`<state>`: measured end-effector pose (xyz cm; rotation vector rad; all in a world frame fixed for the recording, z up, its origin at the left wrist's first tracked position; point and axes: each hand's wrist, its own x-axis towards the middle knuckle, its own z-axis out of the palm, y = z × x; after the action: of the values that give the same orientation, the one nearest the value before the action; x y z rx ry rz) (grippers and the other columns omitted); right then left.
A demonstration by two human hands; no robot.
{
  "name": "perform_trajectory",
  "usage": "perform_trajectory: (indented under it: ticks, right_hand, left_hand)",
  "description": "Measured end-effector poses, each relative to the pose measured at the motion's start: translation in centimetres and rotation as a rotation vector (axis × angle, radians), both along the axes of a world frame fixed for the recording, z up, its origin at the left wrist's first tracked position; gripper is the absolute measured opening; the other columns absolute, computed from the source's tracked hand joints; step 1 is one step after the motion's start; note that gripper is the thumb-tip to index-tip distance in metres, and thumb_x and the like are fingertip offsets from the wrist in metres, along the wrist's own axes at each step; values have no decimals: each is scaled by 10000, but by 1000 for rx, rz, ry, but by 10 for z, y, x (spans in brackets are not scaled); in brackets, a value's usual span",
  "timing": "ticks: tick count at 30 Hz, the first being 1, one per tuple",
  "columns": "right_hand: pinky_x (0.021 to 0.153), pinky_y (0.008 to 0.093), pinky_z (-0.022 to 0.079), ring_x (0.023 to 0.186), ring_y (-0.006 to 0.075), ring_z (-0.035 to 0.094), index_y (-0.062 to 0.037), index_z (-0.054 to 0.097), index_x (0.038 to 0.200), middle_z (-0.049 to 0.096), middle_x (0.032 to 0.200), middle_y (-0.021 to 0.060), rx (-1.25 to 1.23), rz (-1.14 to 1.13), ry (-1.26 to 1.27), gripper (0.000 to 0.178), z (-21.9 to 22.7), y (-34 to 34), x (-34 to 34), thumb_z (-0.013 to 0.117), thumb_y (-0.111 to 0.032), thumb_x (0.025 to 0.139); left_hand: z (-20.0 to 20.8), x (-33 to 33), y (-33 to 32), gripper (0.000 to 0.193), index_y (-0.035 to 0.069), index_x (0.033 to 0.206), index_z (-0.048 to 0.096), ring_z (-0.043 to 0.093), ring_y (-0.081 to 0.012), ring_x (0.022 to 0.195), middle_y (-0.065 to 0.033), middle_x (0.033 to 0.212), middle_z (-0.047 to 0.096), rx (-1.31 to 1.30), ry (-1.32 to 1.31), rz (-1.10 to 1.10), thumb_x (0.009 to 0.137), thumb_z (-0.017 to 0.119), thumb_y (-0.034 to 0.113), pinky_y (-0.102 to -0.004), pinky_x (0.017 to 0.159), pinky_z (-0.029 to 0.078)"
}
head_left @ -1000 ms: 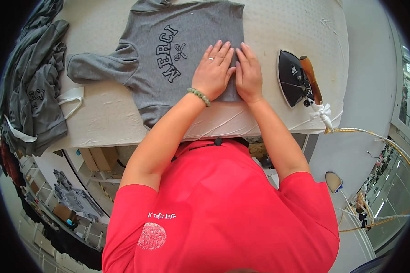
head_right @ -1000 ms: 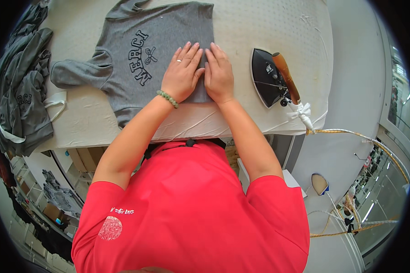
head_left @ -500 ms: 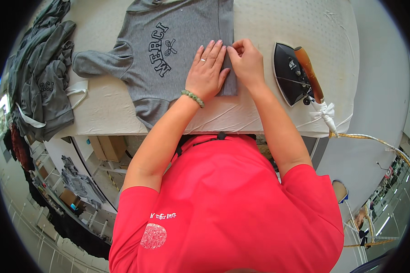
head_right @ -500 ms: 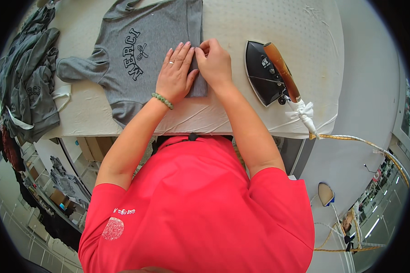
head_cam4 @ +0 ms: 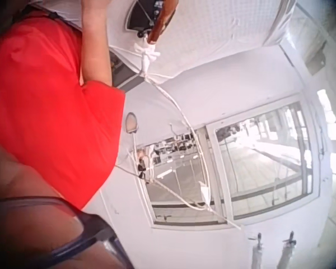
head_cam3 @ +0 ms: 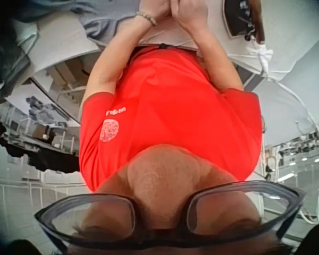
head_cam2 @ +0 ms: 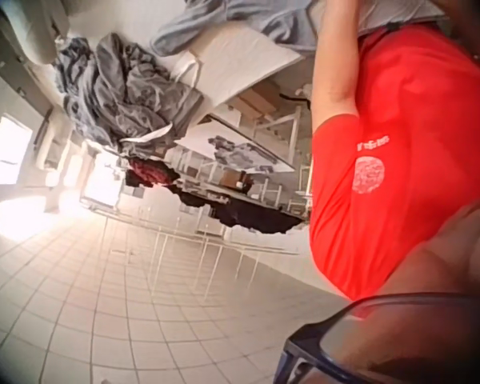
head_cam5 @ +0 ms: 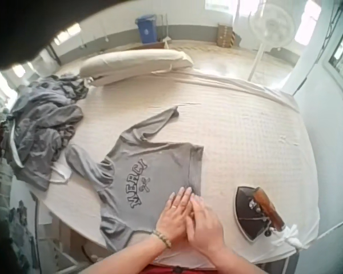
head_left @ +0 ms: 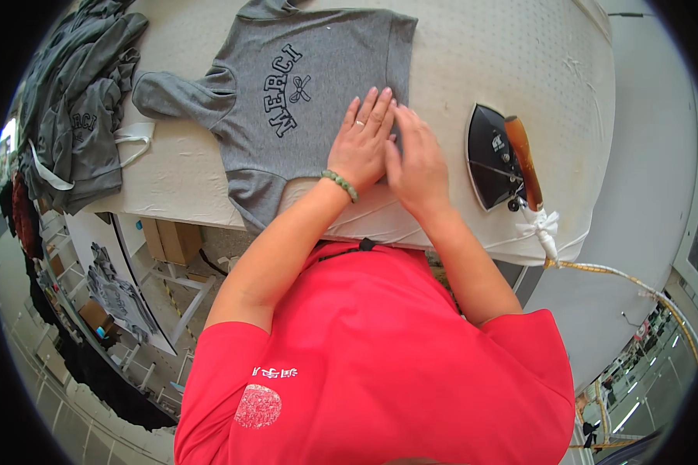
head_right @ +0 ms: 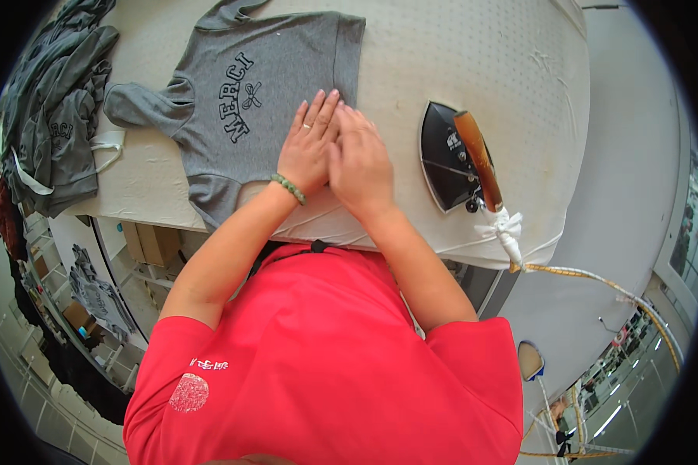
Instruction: Iron and fold a grey long-sleeved shirt on a pressing table.
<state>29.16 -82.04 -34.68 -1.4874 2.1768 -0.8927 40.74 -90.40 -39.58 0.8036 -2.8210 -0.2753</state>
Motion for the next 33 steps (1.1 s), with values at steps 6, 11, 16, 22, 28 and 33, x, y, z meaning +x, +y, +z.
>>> perform_trajectory:
  ticks: [6, 11, 16, 22, 28, 33]
  right_hand:
    - [1240, 536, 231, 1489, 394, 372, 26, 407, 1529, 440, 1567, 250, -130, 97, 346, 722, -61, -124, -56, 608, -424, 1001]
    - [1254, 524, 196, 1516, 407, 323, 38, 372, 1549, 384, 1607, 248, -82, -12, 539, 790, -53, -157, -65, 560, -507, 1009]
    - [1261, 515, 179, 1537, 391, 286, 23, 337, 1575, 338, 1637, 236, -40, 30, 475, 829, -66, -158, -71, 561, -531, 1001]
    - [1272, 503, 140, 1567, 362, 220, 10, 285, 1602, 265, 1677, 211, 56, 47, 443, 880, -57, -162, -66, 574, -548, 986]
    - [1279, 497, 114, 1577, 352, 197, 5, 274, 1608, 251, 1686, 195, 114, 46, 427, 903, -54, -164, -67, 577, -563, 976]
    - [1282, 490, 102, 1578, 349, 195, 1, 272, 1611, 248, 1689, 191, 122, 64, 441, 801, -56, -161, -69, 518, -478, 1018]
  left_hand:
    - [-1, 2, 6, 599, 18, 1514, 469, 291, -308, 1546, -148, 1653, 347, 145, 51, -37, 980, 570, 271, -475, 1273, 193]
    - [13, 8, 9, 566, 9, 1474, 510, 373, -305, 1493, -154, 1628, 386, 187, 111, 13, 966, 590, 244, -471, 1238, 269]
    - [13, 11, -63, 475, 9, 1386, 578, 636, -309, 1197, -147, 1544, 499, 282, 288, -59, 959, 596, 216, -463, 1036, 493]
    - [23, -4, -270, 182, 81, 1109, 632, 698, -313, 897, -118, 1119, 650, 128, -3, 65, 950, 647, 169, -451, 741, 568]
    - [21, -18, -307, 144, 74, 1006, 636, 668, -326, 995, -98, 1056, 613, 228, -93, 3, 918, 670, 184, -454, 806, 548]
    - [-5, -21, -218, 337, 79, 1228, 644, 579, -285, 1274, -77, 1326, 622, -109, 293, -110, 930, 609, 232, -466, 1109, 413]
